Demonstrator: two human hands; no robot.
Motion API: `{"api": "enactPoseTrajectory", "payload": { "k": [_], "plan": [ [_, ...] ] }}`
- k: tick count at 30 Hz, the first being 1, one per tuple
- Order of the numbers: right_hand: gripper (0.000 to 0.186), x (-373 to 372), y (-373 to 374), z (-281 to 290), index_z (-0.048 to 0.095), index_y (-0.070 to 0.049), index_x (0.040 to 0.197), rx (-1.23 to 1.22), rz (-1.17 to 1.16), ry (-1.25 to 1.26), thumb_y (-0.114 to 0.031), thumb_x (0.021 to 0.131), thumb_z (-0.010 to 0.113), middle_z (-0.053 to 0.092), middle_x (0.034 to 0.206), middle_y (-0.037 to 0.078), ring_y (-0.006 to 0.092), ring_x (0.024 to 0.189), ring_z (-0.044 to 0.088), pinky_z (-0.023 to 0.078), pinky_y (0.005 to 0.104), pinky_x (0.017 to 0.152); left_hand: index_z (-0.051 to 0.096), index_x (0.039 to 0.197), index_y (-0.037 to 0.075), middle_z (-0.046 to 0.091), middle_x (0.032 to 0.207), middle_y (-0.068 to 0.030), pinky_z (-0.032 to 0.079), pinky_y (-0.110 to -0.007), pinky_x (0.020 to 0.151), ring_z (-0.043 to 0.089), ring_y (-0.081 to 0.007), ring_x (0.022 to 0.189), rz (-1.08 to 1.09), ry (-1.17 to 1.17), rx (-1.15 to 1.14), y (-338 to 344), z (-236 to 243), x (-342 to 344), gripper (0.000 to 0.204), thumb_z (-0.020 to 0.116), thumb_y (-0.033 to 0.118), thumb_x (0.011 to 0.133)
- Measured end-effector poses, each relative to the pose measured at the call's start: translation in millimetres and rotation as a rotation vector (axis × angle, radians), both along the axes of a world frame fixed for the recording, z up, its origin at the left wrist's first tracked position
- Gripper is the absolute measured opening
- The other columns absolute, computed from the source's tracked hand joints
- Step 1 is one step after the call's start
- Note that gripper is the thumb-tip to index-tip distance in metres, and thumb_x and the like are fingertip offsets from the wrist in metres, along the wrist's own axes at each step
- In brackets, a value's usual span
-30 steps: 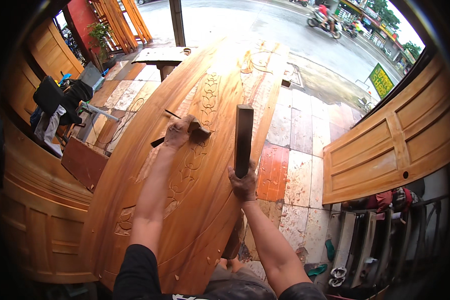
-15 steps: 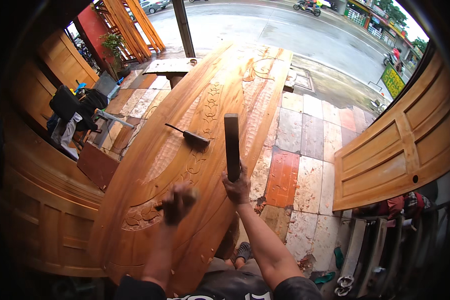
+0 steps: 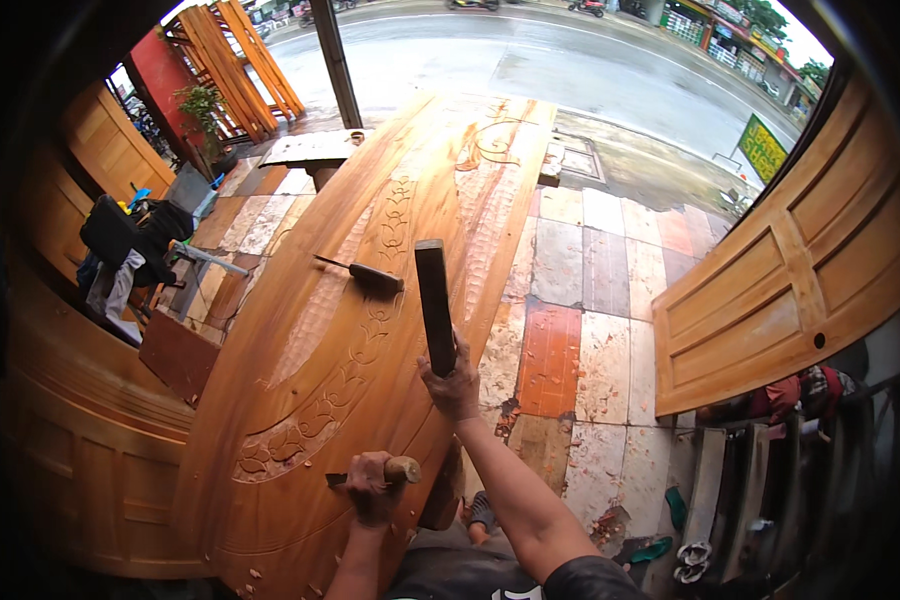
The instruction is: The person carves a floral design into a large wooden panel by striking a chisel with a wooden mallet. They move the chisel along the pre-drawn lines to remove wood chips and define the pattern.
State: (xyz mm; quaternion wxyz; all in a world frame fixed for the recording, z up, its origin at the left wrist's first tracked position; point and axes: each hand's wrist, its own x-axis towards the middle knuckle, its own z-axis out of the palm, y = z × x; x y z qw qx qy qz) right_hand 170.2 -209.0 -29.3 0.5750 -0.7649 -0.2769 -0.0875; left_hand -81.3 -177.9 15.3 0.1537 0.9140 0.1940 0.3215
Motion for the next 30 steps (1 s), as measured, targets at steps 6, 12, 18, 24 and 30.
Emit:
{"api": "enactPoseTrajectory", "payload": {
  "k": [6, 12, 18, 24, 30],
  "plan": [
    [0.078, 7.9, -7.2, 12.0, 0.046, -0.005, 0.152, -0.015, 0.029, -0.001, -0.032, 0.091, 0.086, 0.074, 0.104, 0.017, 0.0309, 0.088, 0.076, 0.06, 0.0417, 0.078, 0.067, 0.103, 0.009, 0.067, 0.091, -0.0122, 0.053, -0.049, 0.073, 0.066, -0.0342, 0.079, -0.152, -0.08, -0.02, -3.8, -7.9, 11.4, 0.035, 0.071, 0.042, 0.093],
    [0.072, 3.6, -13.5, 18.3, 0.047, -0.005, 0.15, 0.027, 0.043, 0.05, -0.032, 0.094, 0.083, 0.074, 0.104, 0.018, 0.0322, 0.089, 0.076, 0.059, 0.0422, 0.08, 0.069, 0.112, 0.01, 0.07, 0.098, -0.01, 0.055, -0.045, 0.082, 0.069, -0.0323, 0.091, -0.18, -0.054, -0.057, -10.8, 25.1, 12.5, 0.023, 0.072, 0.023, 0.094],
    [0.069, 17.0, -22.9, -6.5, 0.052, -0.007, 0.146, 0.136, 0.036, 0.078, -0.033, 0.092, 0.086, 0.073, 0.099, 0.009, 0.0227, 0.081, 0.071, 0.059, 0.0383, 0.073, 0.066, 0.1, 0.011, 0.066, 0.089, -0.0122, 0.053, -0.047, 0.071, 0.065, -0.0349, 0.081, -0.218, -0.107, 0.031, -13.6, 4.3, 25.6, 0.02, 0.073, 0.027, 0.089],
    [0.068, -30.0, -78.3, 75.7, 0.051, -0.005, 0.146, 0.319, 0.279, 0.553, -0.016, 0.091, 0.088, 0.062, 0.111, 0.001, 0.0097, 0.095, 0.059, 0.05, 0.0265, 0.083, 0.06, 0.092, 0.012, 0.06, 0.078, -0.0101, 0.051, -0.044, 0.065, 0.064, -0.0295, 0.072, -0.18, -0.155, 0.064, 5.2, 0.9, 16.2, 0.025, 0.075, 0.032, 0.085],
    [0.058, -73.1, -187.5, 51.0, 0.053, -0.007, 0.132, 0.135, 0.208, 0.51, -0.005, 0.084, 0.086, 0.059, 0.1, 0.001, 0.012, 0.088, 0.059, 0.051, 0.0276, 0.076, 0.067, 0.099, 0.015, 0.062, 0.085, -0.0056, 0.053, -0.042, 0.071, 0.066, -0.0279, 0.081, -0.207, 0.056, 0.047, 6.2, -17.9, 7.8, 0.021, 0.077, 0.019, 0.081]
  ]
}}
